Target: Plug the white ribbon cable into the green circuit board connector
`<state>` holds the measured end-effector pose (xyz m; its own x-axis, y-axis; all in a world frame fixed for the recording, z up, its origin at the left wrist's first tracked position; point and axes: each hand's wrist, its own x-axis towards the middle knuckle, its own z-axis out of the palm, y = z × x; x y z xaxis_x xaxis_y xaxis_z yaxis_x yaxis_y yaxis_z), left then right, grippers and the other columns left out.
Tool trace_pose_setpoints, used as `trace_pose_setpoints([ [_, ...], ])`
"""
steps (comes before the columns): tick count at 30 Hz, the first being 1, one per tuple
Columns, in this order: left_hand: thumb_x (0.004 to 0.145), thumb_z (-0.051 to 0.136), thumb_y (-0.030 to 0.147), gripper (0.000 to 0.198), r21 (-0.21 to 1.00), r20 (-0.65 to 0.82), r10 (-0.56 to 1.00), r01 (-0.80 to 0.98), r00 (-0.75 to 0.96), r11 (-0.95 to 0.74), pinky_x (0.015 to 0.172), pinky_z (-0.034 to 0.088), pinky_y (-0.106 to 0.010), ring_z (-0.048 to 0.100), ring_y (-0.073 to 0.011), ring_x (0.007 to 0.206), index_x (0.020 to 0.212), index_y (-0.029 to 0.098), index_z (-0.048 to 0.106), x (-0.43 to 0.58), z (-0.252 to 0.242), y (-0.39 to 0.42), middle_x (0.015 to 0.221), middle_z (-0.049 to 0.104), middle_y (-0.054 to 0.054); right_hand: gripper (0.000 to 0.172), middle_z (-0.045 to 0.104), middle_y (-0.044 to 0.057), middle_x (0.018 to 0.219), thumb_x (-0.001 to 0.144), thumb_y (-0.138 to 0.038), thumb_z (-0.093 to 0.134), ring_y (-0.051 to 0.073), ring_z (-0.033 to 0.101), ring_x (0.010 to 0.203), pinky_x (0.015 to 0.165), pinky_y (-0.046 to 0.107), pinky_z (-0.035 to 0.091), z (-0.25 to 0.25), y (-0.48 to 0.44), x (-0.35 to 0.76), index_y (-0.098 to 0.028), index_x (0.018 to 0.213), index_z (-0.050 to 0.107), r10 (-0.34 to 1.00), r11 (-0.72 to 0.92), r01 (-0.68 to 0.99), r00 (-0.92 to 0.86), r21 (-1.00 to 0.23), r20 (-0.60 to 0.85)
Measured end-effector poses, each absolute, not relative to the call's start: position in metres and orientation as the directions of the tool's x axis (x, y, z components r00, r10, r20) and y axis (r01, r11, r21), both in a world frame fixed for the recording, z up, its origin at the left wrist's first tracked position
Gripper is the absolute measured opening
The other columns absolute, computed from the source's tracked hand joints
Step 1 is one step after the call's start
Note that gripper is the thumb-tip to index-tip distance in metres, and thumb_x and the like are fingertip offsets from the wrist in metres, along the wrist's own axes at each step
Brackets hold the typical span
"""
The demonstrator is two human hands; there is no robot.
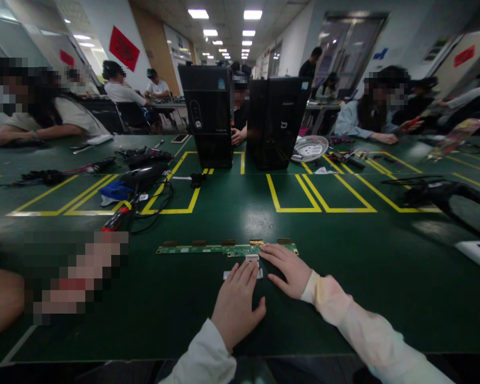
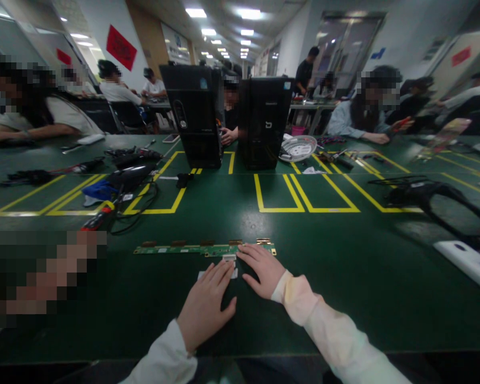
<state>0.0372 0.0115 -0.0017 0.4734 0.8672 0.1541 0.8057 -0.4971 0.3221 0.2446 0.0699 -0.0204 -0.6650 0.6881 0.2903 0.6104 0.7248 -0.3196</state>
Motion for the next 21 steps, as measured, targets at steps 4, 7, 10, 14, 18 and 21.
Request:
trace_pose_setpoints([
  [4,0.081,0.05,0.033,0.059,0.329,0.161,0.866,0.801,0.474,-0.5,0.113,0.027,-0.044,0.039,-0.0236,0.133,0.136,0.013,0.043,0.036,-0.003,0.013,0.142,0.047,-0.01,0.054,0.042,0.013,0.142,0.085,-0.03,0.051,0.025,0.035,0.133,0.109,0.049,0.031,-0.021,0.071,0.245,-0.015,0.136,0.044,0.687,0.726,0.608,-0.665,-0.323,0.294],
  [7,0.081,0.049,0.03,0.056,0.325,0.156,0.852,0.788,0.5,-0.523,0.113,0.027,-0.046,0.038,-0.0235,0.133,0.134,0.014,0.044,0.033,-0.001,0.016,0.141,0.049,-0.009,0.054,0.042,0.013,0.142,0.085,-0.031,0.051,0.026,0.035,0.133,0.109,0.05,0.031,-0.021,0.071,0.245,-0.015,0.137,0.043,0.688,0.725,0.611,-0.664,-0.319,0.292],
  [10,0.081,0.05,0.029,0.055,0.322,0.161,0.844,0.781,0.512,-0.535,0.113,0.028,-0.048,0.039,-0.0239,0.133,0.134,0.015,0.044,0.031,0.001,0.018,0.14,0.049,-0.009,0.055,0.043,0.013,0.141,0.084,-0.03,0.052,0.026,0.035,0.133,0.109,0.05,0.03,-0.02,0.07,0.245,-0.016,0.137,0.043,0.692,0.72,0.611,-0.662,-0.329,0.287],
  [14,0.083,0.049,0.03,0.054,0.304,0.153,0.839,0.782,0.523,-0.543,0.113,0.027,-0.048,0.04,-0.0235,0.133,0.134,0.015,0.043,0.03,0.003,0.02,0.14,0.05,-0.009,0.055,0.043,0.013,0.141,0.084,-0.029,0.052,0.025,0.035,0.133,0.11,0.049,0.03,-0.019,0.07,0.245,-0.016,0.137,0.044,0.696,0.717,0.615,-0.659,-0.328,0.284],
  [18,0.09,0.044,0.035,0.052,0.258,0.167,0.798,0.756,0.579,-0.602,0.113,0.024,-0.051,0.036,-0.023,0.135,0.139,0.019,0.037,0.025,0.004,0.02,0.143,0.046,-0.008,0.055,0.043,0.013,0.141,0.084,-0.029,0.053,0.025,0.034,0.133,0.11,0.05,0.03,-0.021,0.07,0.245,-0.016,0.137,0.043,0.695,0.719,0.613,-0.656,-0.328,0.296],
  [21,0.093,0.041,0.037,0.054,0.223,0.187,0.772,0.74,0.607,-0.635,0.113,0.024,-0.05,0.028,-0.0225,0.139,0.144,0.023,0.028,0.017,0.005,0.017,0.148,0.039,-0.006,0.055,0.043,0.013,0.141,0.083,-0.028,0.053,0.025,0.034,0.133,0.11,0.05,0.03,-0.022,0.07,0.245,-0.016,0.137,0.043,0.693,0.72,0.612,-0.656,-0.328,0.299],
])
